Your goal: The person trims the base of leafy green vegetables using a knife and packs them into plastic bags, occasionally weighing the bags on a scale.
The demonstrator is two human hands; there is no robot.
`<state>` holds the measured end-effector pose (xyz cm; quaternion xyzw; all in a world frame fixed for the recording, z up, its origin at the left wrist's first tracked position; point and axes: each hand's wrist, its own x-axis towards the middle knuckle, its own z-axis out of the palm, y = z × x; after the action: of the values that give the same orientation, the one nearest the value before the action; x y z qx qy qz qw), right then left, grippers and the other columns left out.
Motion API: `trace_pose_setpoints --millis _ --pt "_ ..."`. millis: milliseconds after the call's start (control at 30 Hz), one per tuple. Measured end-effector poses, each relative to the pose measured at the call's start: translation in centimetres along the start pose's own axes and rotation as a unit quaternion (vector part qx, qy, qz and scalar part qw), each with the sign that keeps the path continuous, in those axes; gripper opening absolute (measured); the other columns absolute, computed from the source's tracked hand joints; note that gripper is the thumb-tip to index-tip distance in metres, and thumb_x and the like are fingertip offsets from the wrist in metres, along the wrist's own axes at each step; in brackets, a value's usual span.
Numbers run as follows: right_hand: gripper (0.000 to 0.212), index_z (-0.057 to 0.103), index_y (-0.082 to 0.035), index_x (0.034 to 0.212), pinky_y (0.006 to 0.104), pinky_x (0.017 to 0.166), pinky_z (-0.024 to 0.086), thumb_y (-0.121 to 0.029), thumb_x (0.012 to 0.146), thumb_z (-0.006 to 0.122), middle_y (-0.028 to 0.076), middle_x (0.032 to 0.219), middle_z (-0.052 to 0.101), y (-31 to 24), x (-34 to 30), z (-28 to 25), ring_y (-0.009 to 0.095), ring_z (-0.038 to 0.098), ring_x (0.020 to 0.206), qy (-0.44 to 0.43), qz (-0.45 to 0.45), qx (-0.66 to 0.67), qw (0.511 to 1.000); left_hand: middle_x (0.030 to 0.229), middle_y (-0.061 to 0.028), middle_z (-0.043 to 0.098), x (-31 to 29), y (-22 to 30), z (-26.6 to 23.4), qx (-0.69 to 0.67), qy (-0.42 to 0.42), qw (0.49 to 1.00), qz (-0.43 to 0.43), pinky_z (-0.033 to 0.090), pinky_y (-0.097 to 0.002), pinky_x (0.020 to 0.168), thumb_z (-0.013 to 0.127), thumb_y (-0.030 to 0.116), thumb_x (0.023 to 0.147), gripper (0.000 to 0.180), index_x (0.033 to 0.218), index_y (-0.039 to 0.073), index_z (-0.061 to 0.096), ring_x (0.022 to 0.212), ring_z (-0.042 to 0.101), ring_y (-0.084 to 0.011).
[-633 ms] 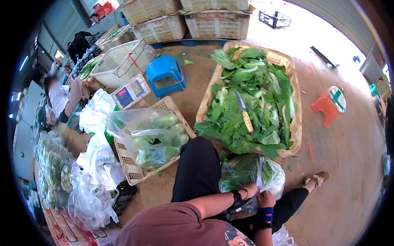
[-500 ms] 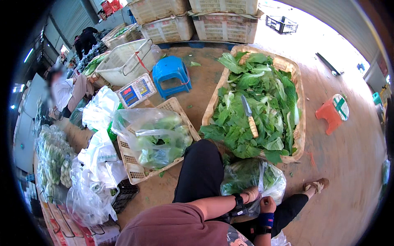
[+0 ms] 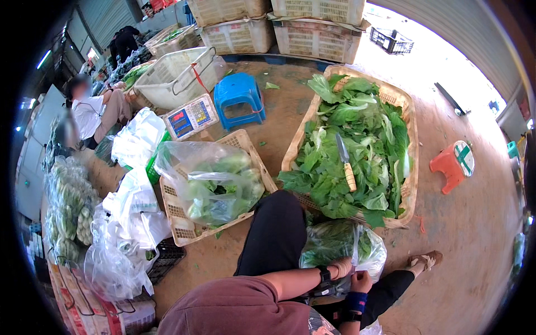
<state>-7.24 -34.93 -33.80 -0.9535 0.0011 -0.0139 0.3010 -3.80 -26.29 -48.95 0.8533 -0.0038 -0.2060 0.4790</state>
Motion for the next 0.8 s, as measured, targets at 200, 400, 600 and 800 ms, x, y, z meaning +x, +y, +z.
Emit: trace_pose_setpoints --millis 200,400,600,800 --pt "0.009 0.057 -0.002 0.072 0.0271 0.055 0.045 -0.009 0.072 0.063 0.007 0.062 0.058 0.8 -0.7 0.2 0.015 0.057 0.055 -0.002 0.066 0.168 0.984 0.076 -0.0146 0.062 2.0 -2.3 3.0 -0.025 0.085 0.996 -0.004 0.046 -0.0393 0.063 0.053 0.024 0.077 0.019 0.080 0.006 0.060 0.074 0.061 -0.0298" --pt "0.011 0.057 -0.002 0.072 0.0297 0.057 0.046 -0.011 0.074 0.064 0.008 0.065 0.059 2.0 0.1 -2.1 0.017 0.057 0.057 -0.071 0.011 -0.055 0.996 0.074 -0.0136 0.062 -2.2 4.8 -3.1 -0.034 0.021 0.998 0.044 0.047 -0.0369 0.061 0.055 0.021 0.076 0.017 0.077 0.004 0.059 0.073 0.062 -0.0279" --pt "0.016 0.056 -0.001 0.072 0.0254 0.058 0.045 -0.012 0.073 0.067 0.004 0.065 0.057 3.4 -0.4 -0.8 0.011 0.054 0.058 -0.124 0.049 0.263 0.956 0.077 -0.0166 0.062 -1.2 1.3 -2.9 -0.092 -0.008 0.994 -0.051 0.047 -0.0384 0.063 0.058 0.023 0.072 0.020 0.078 0.005 0.062 0.075 0.062 -0.0295" --pt "0.015 0.056 -0.003 0.069 0.0296 0.056 0.044 -0.012 0.072 0.068 0.009 0.063 0.053 3.4 -0.9 0.3 0.020 0.055 0.058 -0.088 -0.041 0.049 0.994 0.080 -0.0198 0.062 -0.1 0.9 -0.7 -0.067 0.008 0.995 -0.076 0.047 -0.0406 0.066 0.061 0.026 0.067 0.025 0.078 0.004 0.064 0.079 0.062 -0.0314"
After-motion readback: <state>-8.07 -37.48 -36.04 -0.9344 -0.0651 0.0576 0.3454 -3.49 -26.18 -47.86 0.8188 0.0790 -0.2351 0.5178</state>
